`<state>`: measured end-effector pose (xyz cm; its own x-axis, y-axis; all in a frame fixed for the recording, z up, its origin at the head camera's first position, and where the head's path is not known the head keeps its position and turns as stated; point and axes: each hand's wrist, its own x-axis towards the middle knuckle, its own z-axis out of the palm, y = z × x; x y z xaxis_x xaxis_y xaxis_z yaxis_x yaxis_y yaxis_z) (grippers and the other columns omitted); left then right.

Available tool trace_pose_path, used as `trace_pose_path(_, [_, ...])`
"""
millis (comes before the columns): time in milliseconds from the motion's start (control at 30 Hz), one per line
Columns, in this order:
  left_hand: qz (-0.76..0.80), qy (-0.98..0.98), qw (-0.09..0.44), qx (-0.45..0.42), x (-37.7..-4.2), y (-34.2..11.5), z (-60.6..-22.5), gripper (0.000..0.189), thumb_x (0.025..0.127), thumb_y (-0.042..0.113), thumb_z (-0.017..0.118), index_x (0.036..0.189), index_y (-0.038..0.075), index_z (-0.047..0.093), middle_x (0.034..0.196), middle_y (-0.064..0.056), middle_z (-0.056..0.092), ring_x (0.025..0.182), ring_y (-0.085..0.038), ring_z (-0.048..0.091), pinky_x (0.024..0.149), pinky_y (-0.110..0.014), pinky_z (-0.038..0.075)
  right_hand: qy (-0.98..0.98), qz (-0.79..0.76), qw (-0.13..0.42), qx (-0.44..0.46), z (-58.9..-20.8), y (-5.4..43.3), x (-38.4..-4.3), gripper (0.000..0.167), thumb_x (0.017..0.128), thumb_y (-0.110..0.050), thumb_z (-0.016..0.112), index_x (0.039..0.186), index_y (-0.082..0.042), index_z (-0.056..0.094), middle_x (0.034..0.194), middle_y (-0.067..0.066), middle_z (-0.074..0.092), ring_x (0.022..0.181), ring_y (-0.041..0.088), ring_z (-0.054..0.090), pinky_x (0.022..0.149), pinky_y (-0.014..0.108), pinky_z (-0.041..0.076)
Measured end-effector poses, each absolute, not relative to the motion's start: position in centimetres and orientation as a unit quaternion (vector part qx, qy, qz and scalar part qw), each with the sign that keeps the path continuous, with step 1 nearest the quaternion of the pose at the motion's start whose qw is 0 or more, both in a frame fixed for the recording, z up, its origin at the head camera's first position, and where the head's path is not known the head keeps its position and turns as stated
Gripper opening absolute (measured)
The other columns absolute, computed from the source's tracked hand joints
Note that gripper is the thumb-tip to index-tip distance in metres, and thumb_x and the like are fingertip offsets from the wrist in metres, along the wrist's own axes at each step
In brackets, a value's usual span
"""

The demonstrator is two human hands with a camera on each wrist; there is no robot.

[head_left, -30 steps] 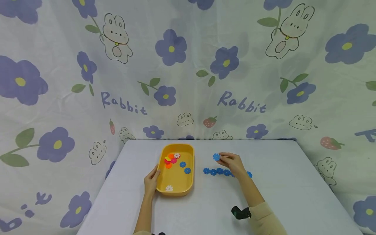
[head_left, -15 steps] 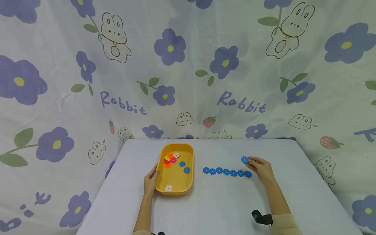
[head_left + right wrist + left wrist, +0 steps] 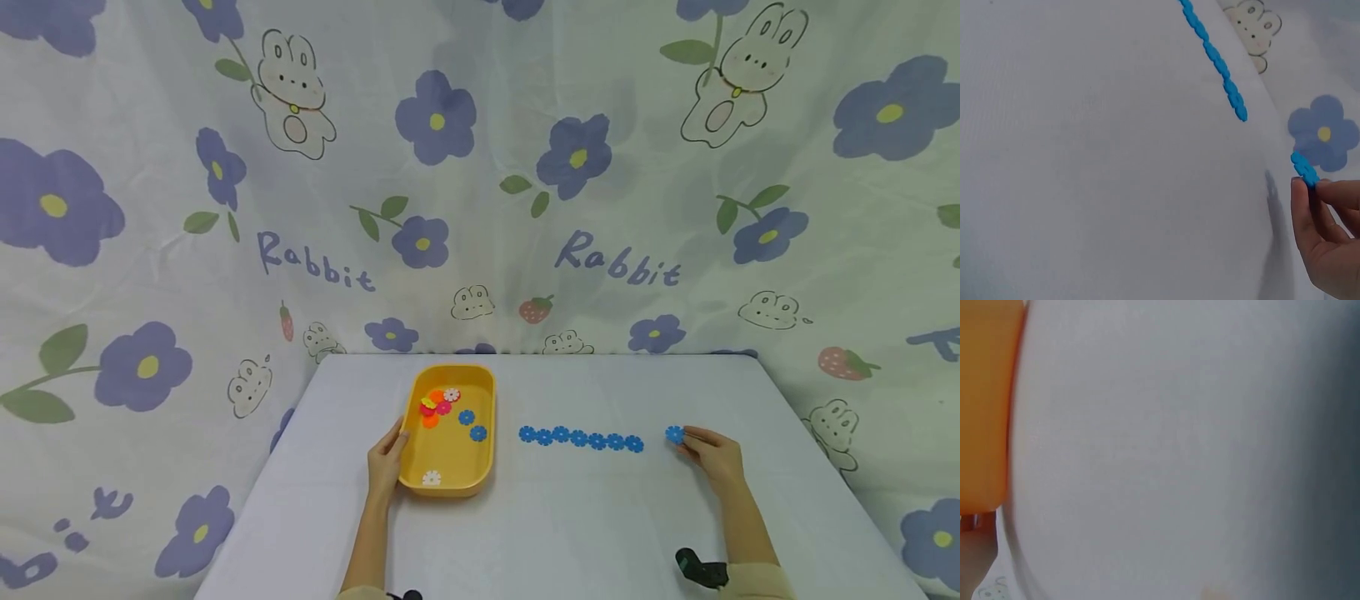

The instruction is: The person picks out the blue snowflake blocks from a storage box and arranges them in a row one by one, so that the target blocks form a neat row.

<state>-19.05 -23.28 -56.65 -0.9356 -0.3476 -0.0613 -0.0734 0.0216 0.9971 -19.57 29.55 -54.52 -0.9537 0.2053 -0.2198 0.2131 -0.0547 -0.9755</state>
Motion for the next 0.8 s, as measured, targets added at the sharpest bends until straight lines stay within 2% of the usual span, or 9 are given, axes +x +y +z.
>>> trace_pose_path(167, [-0.685, -0.707, 0.1, 0.149, -19.1, -23.3, -56.7, 0.044, 0.096, 0.019, 0.055, 0.136, 0.003, 0.048, 0.142, -0.013, 0.044, 0.134, -0.026, 0.037, 0.099, -0.021, 0.039, 0.729, -0.667, 0.028, 0.152, -55.2, 29.9, -19.3, 0.043, 0.091, 0.003, 0.053, 0.127, 0.023, 0.04, 0.082, -0.006, 0.067, 0.071, 0.004, 0.066, 0.071, 0.02, 0.057])
trace_pose_path(433, [-0.685, -0.707, 0.099, 0.145, -19.0, -23.4, -56.9, 0.044, 0.096, 0.019, 0.055, 0.136, 0.003, 0.047, 0.143, -0.015, 0.042, 0.134, -0.028, 0.037, 0.1, -0.025, 0.039, 0.763, -0.632, 0.032, 0.133, -55.9, 29.1, -19.6, 0.04, 0.09, 0.004, 0.054, 0.122, 0.025, 0.044, 0.085, 0.006, 0.069, 0.067, 0.006, 0.066, 0.066, 0.021, 0.058])
trace_pose_path(633, [-0.686, -0.706, 0.1, 0.143, -19.0, -23.3, -56.9, 0.044, 0.096, 0.019, 0.054, 0.137, 0.003, 0.047, 0.143, -0.014, 0.042, 0.134, -0.027, 0.037, 0.1, -0.024, 0.039, 0.781, -0.611, 0.032, 0.124, -55.8, 28.7, -19.7, 0.039, 0.09, 0.002, 0.054, 0.121, 0.024, 0.046, 0.091, 0.013, 0.069, 0.069, 0.006, 0.066, 0.066, 0.022, 0.058])
trace_pose_path(800, [-0.681, -0.712, 0.092, 0.143, -19.0, -23.3, -56.8, 0.045, 0.097, 0.021, 0.053, 0.138, 0.003, 0.044, 0.144, -0.014, 0.04, 0.136, -0.029, 0.033, 0.103, -0.028, 0.035, 0.791, -0.599, 0.036, 0.118, -55.8, 28.5, -19.8, 0.038, 0.091, 0.002, 0.051, 0.122, 0.023, 0.046, 0.103, 0.025, 0.065, 0.072, 0.006, 0.066, 0.069, 0.022, 0.058])
